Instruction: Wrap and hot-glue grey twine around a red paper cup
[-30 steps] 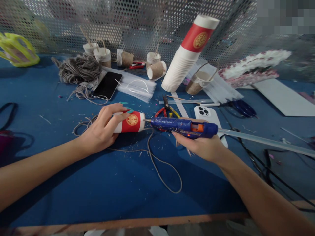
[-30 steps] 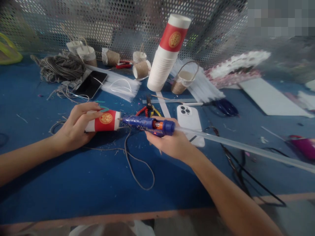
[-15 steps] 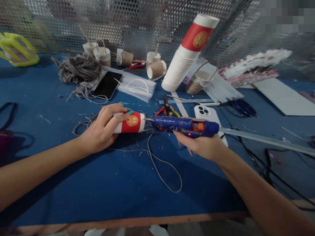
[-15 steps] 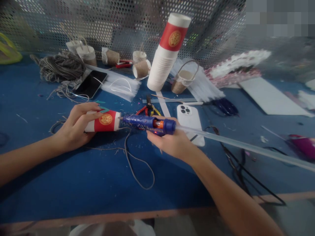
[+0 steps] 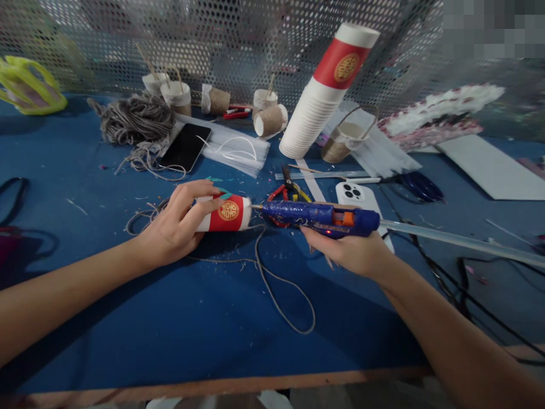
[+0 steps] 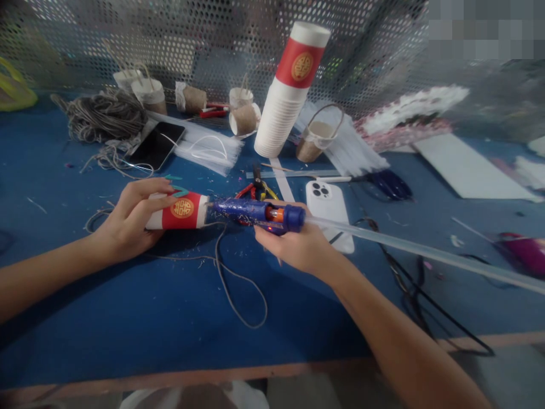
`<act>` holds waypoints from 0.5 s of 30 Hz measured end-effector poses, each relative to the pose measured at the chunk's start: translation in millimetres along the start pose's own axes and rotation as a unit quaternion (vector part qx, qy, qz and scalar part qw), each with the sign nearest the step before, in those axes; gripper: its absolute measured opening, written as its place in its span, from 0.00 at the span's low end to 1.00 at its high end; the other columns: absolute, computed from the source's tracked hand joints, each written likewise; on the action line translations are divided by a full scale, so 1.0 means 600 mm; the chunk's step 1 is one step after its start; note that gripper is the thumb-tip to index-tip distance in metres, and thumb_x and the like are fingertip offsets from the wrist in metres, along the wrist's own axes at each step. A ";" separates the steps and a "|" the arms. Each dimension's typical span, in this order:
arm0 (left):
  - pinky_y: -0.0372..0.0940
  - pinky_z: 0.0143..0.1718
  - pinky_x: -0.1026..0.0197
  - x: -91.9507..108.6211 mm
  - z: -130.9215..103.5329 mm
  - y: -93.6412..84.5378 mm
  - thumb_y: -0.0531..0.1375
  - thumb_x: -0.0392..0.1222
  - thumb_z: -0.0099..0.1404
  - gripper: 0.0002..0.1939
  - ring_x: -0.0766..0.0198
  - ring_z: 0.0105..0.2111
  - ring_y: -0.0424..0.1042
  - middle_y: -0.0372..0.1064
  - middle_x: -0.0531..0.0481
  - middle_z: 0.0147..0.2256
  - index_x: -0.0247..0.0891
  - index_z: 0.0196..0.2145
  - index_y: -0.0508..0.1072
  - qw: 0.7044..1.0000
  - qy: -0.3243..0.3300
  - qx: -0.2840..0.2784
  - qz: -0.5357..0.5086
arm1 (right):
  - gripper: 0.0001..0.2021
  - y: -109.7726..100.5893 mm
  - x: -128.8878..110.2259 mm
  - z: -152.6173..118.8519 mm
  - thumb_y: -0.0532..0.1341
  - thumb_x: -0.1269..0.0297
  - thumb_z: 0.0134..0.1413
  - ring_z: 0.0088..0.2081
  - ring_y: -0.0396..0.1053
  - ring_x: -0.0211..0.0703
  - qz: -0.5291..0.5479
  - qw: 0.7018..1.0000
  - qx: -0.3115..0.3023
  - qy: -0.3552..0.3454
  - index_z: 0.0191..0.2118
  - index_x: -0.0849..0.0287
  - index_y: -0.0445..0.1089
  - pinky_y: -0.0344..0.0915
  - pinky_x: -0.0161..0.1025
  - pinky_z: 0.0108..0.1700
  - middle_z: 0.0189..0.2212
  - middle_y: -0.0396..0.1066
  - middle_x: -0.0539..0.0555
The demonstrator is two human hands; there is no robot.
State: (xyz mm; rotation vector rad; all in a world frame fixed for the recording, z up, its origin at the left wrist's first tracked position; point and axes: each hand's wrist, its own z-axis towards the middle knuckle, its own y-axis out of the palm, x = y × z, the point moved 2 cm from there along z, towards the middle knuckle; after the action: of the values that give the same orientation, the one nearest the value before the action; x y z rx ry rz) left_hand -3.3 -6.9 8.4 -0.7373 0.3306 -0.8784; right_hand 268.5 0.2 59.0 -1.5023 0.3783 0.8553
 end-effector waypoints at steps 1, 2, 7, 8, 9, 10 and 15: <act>0.69 0.51 0.41 0.000 0.000 0.000 0.58 0.25 0.58 0.25 0.46 0.53 0.66 0.63 0.35 0.49 0.33 0.53 0.60 1.000 -0.002 -0.003 0.000 | 0.05 -0.001 -0.002 0.000 0.60 0.65 0.44 0.16 0.63 0.38 -0.004 1.000 -0.002 -0.010 0.23 0.56 0.64 0.61 0.37 0.21 0.14 0.66 0.46; 0.69 0.51 0.41 -0.001 -0.001 0.000 0.58 0.26 0.59 0.25 0.47 0.53 0.66 0.63 0.36 0.50 0.33 0.53 0.60 1.000 -0.005 -0.007 0.001 | 0.05 -0.002 -0.004 0.001 0.60 0.65 0.44 0.16 0.63 0.38 -0.005 1.000 -0.004 -0.019 0.23 0.56 0.64 0.61 0.37 0.21 0.14 0.65 0.46; 0.69 0.51 0.41 -0.001 -0.001 -0.001 0.58 0.26 0.60 0.27 0.49 0.53 0.66 0.63 0.39 0.50 0.39 0.55 0.58 1.000 -0.018 -0.014 0.008 | 0.07 -0.006 -0.006 0.001 0.60 0.67 0.44 0.16 0.62 0.36 0.024 0.999 -0.046 -0.013 0.20 0.55 0.62 0.61 0.35 0.21 0.13 0.64 0.45; 0.69 0.50 0.41 -0.001 0.000 -0.001 0.58 0.26 0.59 0.27 0.49 0.53 0.66 0.63 0.39 0.50 0.38 0.55 0.58 1.000 -0.016 -0.013 0.008 | 0.07 -0.006 -0.006 0.001 0.60 0.68 0.44 0.16 0.62 0.36 0.032 0.998 -0.059 -0.012 0.20 0.55 0.62 0.61 0.35 0.21 0.13 0.64 0.45; 0.69 0.50 0.41 0.000 0.000 -0.001 0.58 0.26 0.59 0.27 0.48 0.53 0.66 0.63 0.38 0.50 0.38 0.55 0.58 1.000 -0.014 -0.013 0.008 | 0.08 -0.007 -0.006 0.001 0.60 0.68 0.44 0.16 0.62 0.36 0.037 0.997 -0.071 -0.014 0.20 0.56 0.62 0.61 0.34 0.21 0.13 0.64 0.45; 0.69 0.51 0.41 0.000 0.000 -0.001 0.58 0.25 0.59 0.27 0.48 0.53 0.66 0.62 0.38 0.50 0.37 0.55 0.58 1.000 -0.012 -0.014 0.008 | 0.08 -0.007 -0.007 0.001 0.60 0.69 0.44 0.17 0.63 0.36 0.038 0.996 -0.080 -0.017 0.19 0.56 0.62 0.61 0.34 0.21 0.13 0.64 0.45; 0.68 0.52 0.41 0.000 -0.001 -0.001 0.57 0.24 0.58 0.26 0.48 0.53 0.66 0.62 0.37 0.50 0.34 0.53 0.59 1.000 -0.011 -0.017 0.004 | 0.08 -0.008 -0.008 0.001 0.60 0.67 0.44 0.16 0.63 0.36 0.038 0.998 -0.058 -0.006 0.20 0.56 0.61 0.62 0.34 0.22 0.14 0.64 0.45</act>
State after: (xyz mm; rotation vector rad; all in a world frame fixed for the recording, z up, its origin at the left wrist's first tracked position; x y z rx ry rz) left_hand -3.9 -7.2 8.2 -0.7753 0.3291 -0.8587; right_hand 268.3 0.5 65.6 -1.5978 0.3831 0.9603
